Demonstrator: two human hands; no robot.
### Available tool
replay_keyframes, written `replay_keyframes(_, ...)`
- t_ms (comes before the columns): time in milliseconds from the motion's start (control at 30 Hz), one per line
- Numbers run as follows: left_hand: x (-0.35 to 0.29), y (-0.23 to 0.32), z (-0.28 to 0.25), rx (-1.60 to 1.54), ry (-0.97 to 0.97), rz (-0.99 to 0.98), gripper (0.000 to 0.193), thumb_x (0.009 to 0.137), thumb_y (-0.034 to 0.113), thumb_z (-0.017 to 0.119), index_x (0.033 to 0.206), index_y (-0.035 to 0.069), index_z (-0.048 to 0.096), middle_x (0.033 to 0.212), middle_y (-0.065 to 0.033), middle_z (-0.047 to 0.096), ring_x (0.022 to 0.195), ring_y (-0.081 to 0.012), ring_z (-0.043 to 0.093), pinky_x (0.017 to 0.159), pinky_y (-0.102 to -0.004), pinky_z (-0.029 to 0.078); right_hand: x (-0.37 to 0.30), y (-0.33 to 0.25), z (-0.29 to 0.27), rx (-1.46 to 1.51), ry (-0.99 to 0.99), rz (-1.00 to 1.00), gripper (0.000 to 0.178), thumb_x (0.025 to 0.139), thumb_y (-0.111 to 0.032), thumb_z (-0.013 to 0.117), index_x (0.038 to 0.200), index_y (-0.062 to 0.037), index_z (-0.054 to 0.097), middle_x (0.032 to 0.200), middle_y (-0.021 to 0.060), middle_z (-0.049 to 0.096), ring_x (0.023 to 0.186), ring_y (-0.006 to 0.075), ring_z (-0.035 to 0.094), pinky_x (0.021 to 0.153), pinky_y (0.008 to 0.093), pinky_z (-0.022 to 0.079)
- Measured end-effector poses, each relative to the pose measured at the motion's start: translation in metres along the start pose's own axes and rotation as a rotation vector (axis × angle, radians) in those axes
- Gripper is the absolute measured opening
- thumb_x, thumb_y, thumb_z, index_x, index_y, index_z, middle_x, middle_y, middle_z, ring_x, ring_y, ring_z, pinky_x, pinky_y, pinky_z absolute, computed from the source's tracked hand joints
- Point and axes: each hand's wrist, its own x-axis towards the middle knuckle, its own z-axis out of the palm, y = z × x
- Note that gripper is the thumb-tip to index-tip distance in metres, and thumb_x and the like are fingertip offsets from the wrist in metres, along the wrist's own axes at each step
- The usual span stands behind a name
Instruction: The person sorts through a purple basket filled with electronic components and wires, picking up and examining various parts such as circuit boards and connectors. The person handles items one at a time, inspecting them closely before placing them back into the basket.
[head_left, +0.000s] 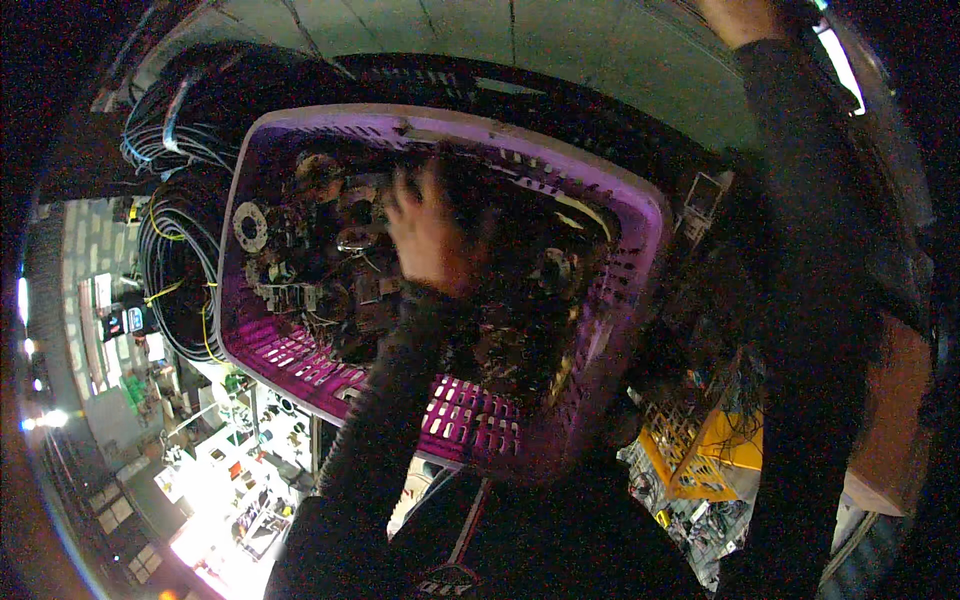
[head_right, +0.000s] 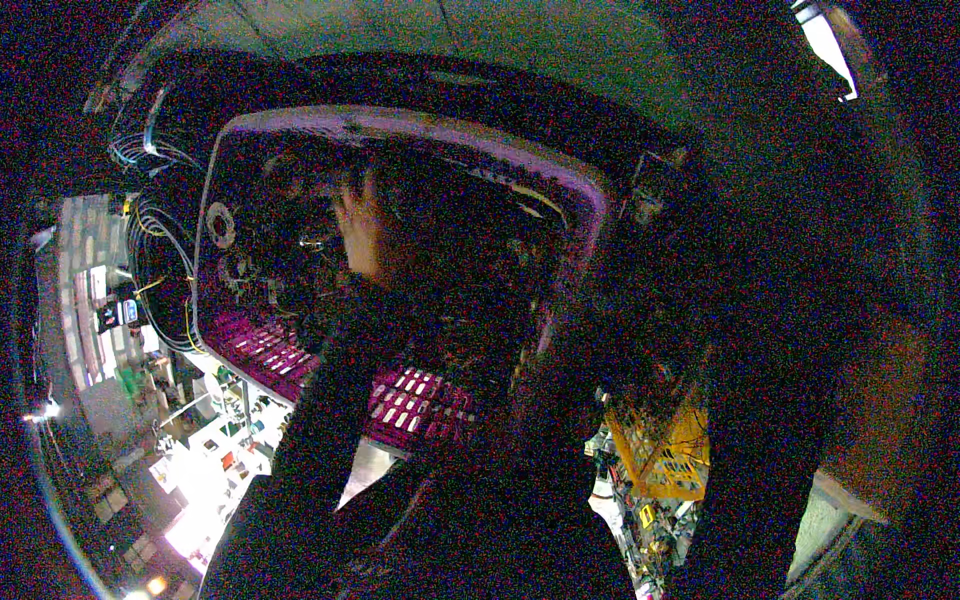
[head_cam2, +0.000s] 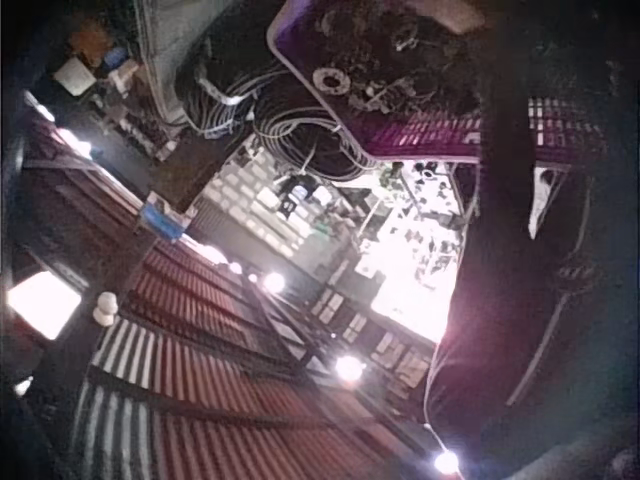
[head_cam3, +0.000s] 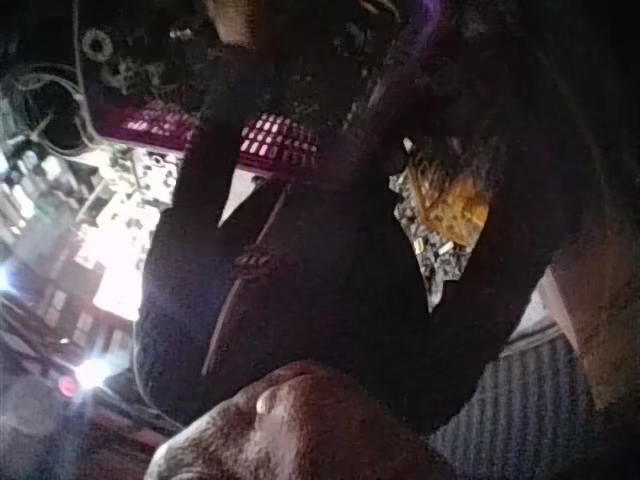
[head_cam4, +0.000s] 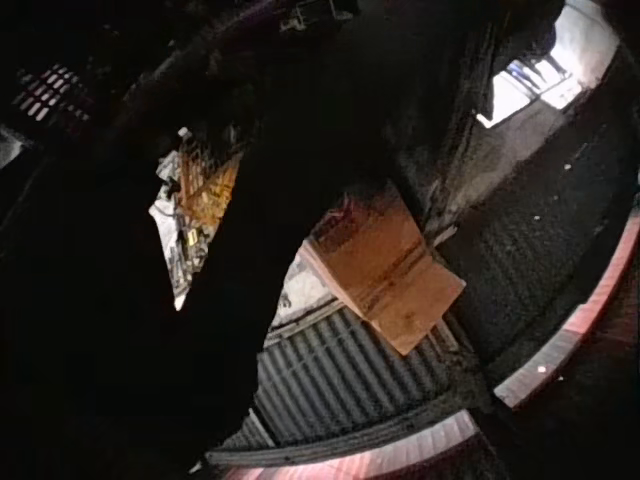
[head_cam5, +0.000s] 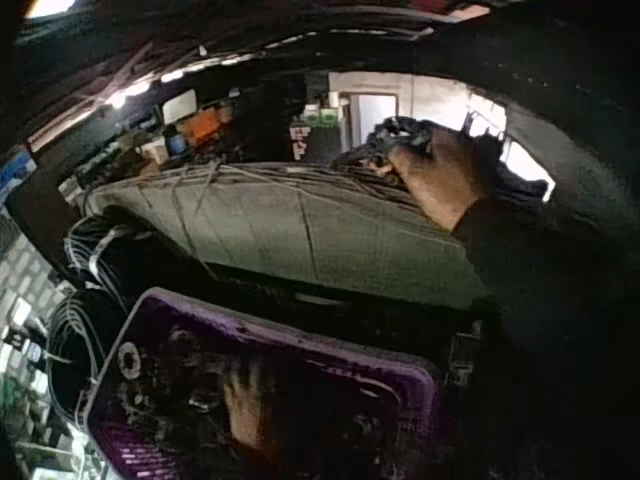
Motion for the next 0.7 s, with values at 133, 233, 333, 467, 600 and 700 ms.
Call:
replay_keyframes(133, 0.006, -0.040, 0.039, 0.095, -0.148, -0.179, 0.086, 0.077, 0.046, 0.082, 0.149, 0.014, 0.049, 0.158, -0.0320, 0.032, 0.137, -0.0571, 0.040, 0.110, -0.0575, 0.043, 0.010, 0.013, 0.010, -0.019, -0.046, 0.258, 0.052, 0.100, -0.043, 0.061, 0.110, 0.0079, 0.063, 0.088, 0.0216, 0.065, 0.084, 0.0350, 0.065, 0.080, 0.0477, 0.050)
replay_keyframes(233, 0.014, -0.046, 0.000, -0.414, 0.024, -0.235, 0.047, 0.084, 0.017, 0.073, 0.128, 0.004, 0.065, 0.128, -0.0239, 0.065, 0.114, -0.0394, 0.066, 0.096, -0.0434, 0.055, 0.015, 0.029, 0.017, 0.050, -0.066, 0.223, 0.050, 0.100, -0.042, 0.061, 0.110, 0.0068, 0.063, 0.091, 0.0213, 0.065, 0.086, 0.0343, 0.065, 0.081, 0.0481, 0.050)
replay_keyframes(333, 0.009, -0.031, -0.054, -0.670, 0.002, -0.214, 0.034, 0.085, 0.004, 0.064, 0.118, -0.001, 0.070, 0.108, -0.0178, 0.074, 0.101, -0.0295, 0.073, 0.089, -0.0377, 0.057, 0.013, 0.031, 0.019, -0.049, 0.048, 0.216, 0.049, 0.100, -0.040, 0.061, 0.113, 0.0068, 0.062, 0.099, 0.0226, 0.067, 0.092, 0.0353, 0.065, 0.086, 0.0486, 0.050)
replay_keyframes(467, -0.035, 0.023, -0.084, -0.677, -0.059, -0.181, 0.034, 0.088, 0.000, 0.058, 0.119, -0.005, 0.068, 0.110, -0.0163, 0.075, 0.102, -0.0226, 0.070, 0.091, -0.0349, 0.055, 0.011, 0.025, 0.015, 0.032, 0.035, 0.195, 0.057, 0.099, -0.042, 0.061, 0.125, 0.0079, 0.058, 0.111, 0.0253, 0.065, 0.103, 0.0389, 0.064, 0.092, 0.0498, 0.050)
replay_keyframes(600, -0.070, 0.082, -0.097, -1.275, -0.249, -0.459, 0.037, 0.085, -0.006, 0.058, 0.122, -0.007, 0.065, 0.112, -0.0191, 0.073, 0.107, -0.0239, 0.069, 0.096, -0.0367, 0.053, 0.016, 0.035, 0.018, 0.071, 0.028, 0.187, 0.066, 0.098, -0.044, 0.062, 0.136, 0.0085, 0.052, 0.131, 0.0297, 0.059, 0.123, 0.0414, 0.057, 0.104, 0.0493, 0.044)
replay_keyframes(700, -0.061, 0.116, -0.110, -1.452, -0.330, -0.435, 0.038, 0.084, -0.004, 0.062, 0.122, -0.007, 0.065, 0.112, -0.0199, 0.073, 0.105, -0.0275, 0.070, 0.096, -0.0395, 0.054, 0.017, 0.051, 0.020, 0.046, -0.024, 0.306, 0.083, 0.098, -0.048, 0.060, 0.153, 0.0090, 0.035, 0.155, 0.0318, 0.040, 0.146, 0.0437, 0.038, 0.120, 0.0478, 0.031)
